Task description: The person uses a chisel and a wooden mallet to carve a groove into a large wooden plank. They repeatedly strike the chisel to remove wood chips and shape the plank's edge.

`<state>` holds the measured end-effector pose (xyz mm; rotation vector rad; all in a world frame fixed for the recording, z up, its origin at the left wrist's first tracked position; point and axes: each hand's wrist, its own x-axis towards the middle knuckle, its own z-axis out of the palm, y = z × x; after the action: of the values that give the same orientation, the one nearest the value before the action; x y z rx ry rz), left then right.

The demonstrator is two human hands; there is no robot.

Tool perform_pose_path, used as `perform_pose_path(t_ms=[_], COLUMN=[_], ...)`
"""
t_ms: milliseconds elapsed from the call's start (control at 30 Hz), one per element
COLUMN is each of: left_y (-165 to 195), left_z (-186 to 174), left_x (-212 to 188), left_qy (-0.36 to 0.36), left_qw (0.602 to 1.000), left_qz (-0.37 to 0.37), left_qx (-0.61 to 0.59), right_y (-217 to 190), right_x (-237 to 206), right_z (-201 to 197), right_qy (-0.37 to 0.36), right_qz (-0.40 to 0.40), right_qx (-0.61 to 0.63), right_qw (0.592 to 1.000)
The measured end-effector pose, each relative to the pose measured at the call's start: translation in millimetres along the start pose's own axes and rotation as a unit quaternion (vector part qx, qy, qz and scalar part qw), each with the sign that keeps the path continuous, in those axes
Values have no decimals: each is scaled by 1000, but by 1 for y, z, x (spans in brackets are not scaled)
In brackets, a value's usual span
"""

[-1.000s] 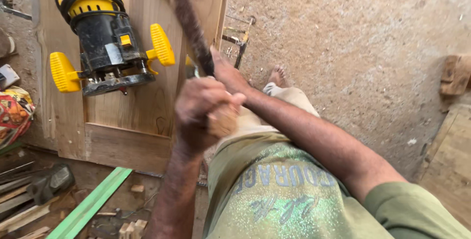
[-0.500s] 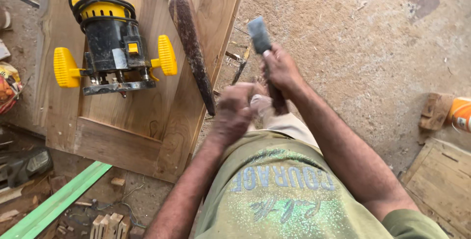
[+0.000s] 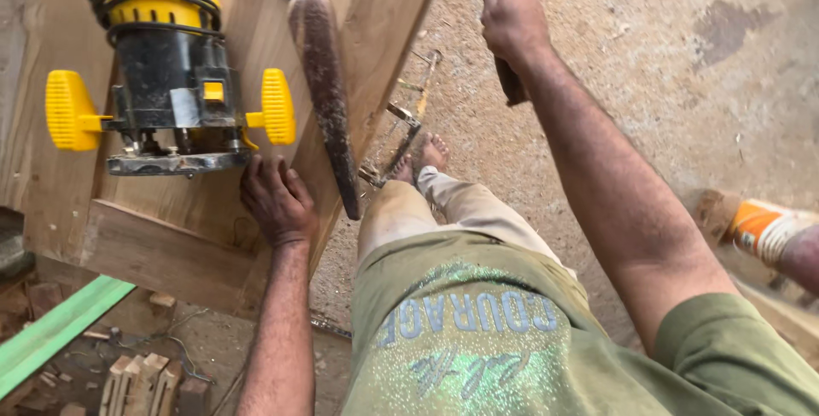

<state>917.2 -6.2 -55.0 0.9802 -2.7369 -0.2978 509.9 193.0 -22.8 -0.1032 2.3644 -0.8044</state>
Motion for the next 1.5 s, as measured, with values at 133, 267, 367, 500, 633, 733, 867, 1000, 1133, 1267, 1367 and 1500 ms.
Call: perform_pose_path(t_ms=[133,267,367,500,633,733,867,1000,1133,1267,1367,1500], left_y=[4,5,4,1,-1,0,0,-2,-4,-5,-6,-8], left_z=[-9,-11,-8,-5,-4,-4,-5,-4,-2,-1,0,4], left_x=[4,5,4,2,1,1,1,1,0,-1,0,3], left_qy=[-8,-25,-24,-16,-18,-2,-12,-17,-24,-26,-24,10], left_qw=[1000,1000,1000,1000,1000,1000,1000,1000,1000,1000,1000,1000], left_qz=[-3,-12,-13,-5,-10,1,-2,-10,-12,-9,-8,17], left_qx=[0,12,14,12,18,7,9,9,8,11,6,-5], right_y=[15,14,13,5,-12,-15,-3,10,16,16,7,-11], right_x=[16,-15,-84,-146,-131,-86,-54,-59,-115,-180,-201,-194], right_z=[10,32,51,40,14,2,17,43,76,90,83,65], right_qy=[88,-20,-86,-254,-153,-82,-34,-37,-81,-159,-191,-112], right_qz=[-150,55,-49,-29,156,27,-45,-20,-34,-92,-31,58], right_qx=[-105,-5,-135,-93,81,-41,-108,-95,-97,-133,-93,42], right_qw=[979,998,986,962,973,995,993,995,991,974,977,991])
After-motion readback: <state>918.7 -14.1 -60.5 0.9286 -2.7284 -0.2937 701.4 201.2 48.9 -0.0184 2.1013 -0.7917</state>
